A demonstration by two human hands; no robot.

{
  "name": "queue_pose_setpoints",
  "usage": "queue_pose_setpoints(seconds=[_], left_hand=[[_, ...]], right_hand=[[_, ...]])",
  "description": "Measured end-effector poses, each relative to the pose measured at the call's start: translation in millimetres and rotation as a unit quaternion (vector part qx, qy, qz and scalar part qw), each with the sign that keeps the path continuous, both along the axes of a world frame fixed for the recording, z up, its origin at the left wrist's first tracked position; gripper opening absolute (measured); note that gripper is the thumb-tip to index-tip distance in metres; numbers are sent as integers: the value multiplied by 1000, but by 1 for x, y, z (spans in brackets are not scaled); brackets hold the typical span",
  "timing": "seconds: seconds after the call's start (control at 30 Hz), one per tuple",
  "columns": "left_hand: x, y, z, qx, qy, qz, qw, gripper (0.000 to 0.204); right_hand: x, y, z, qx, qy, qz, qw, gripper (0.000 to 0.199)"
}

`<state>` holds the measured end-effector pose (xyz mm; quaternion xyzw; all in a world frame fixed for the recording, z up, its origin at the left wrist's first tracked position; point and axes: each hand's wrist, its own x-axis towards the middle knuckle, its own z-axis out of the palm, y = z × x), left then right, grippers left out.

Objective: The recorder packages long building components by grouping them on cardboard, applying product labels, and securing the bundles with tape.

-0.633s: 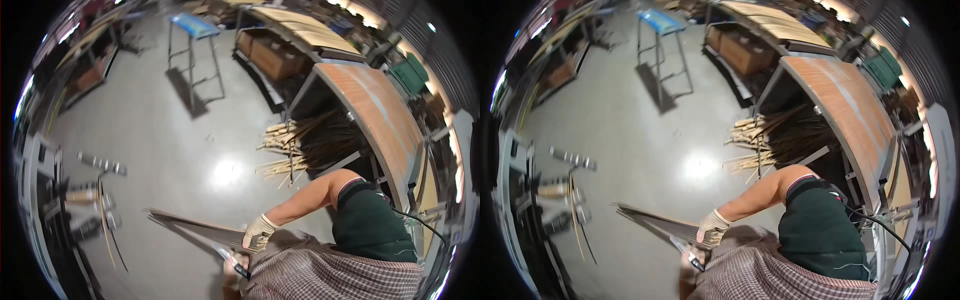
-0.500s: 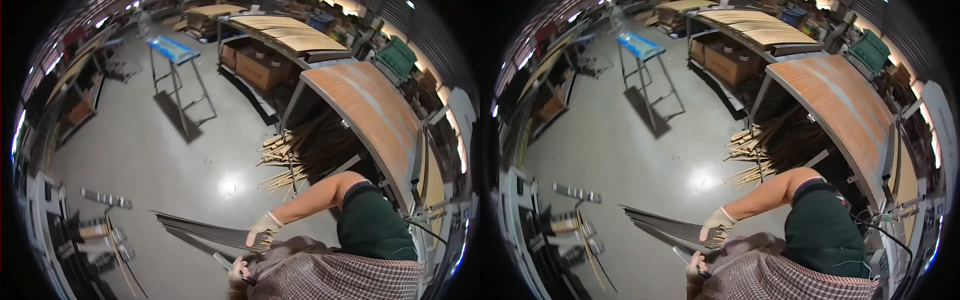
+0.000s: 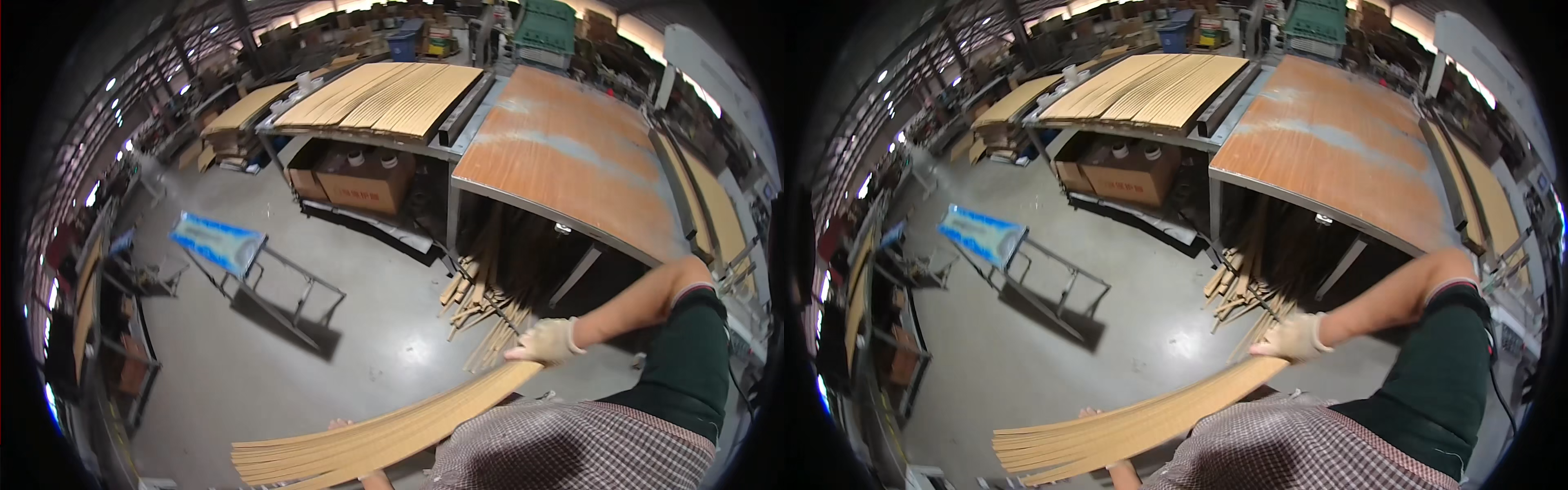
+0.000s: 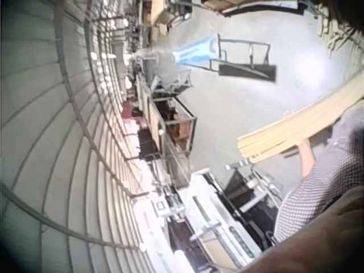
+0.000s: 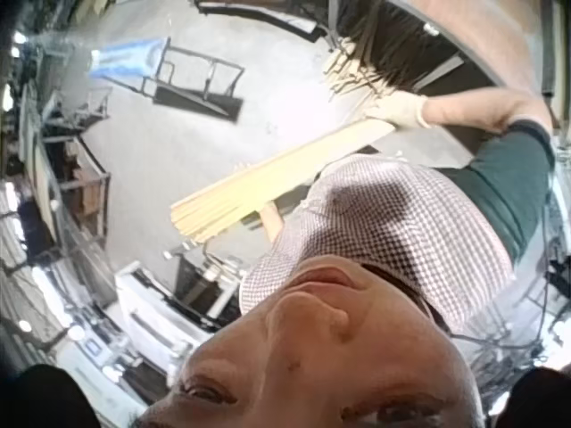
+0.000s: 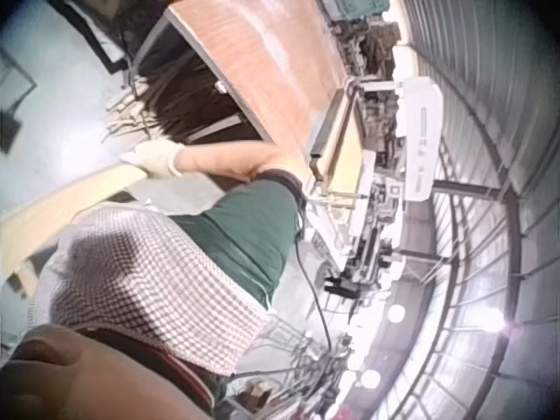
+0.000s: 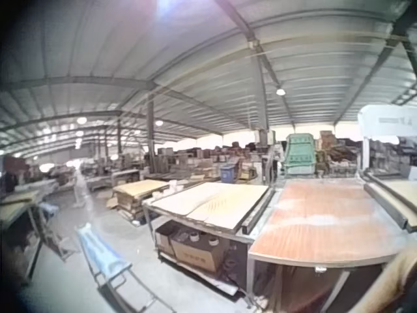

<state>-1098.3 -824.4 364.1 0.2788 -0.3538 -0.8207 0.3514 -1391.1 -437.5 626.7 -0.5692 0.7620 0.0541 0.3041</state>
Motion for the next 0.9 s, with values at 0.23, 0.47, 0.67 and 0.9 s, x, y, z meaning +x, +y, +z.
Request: queue_pose_setpoints(seconds=[0.23, 0.47, 0.67, 0.9], left_hand=[[-242, -136, 109, -286, -228, -118, 923, 47], [-602, -218, 203, -293, 81, -307, 902, 51], [-931, -170, 344, -152, 191, -469, 849, 42], [-1293, -320, 292, -365, -72, -428, 824, 42]], right_hand=[[-131, -22, -75, -60, -114, -70, 989, 94], [-302, -79, -87, -232, -246, -244, 909, 88], [-394, -148, -71, -417, -153, -551, 706, 83], [-580, -248, -60, -490, 181, -651, 551, 82]])
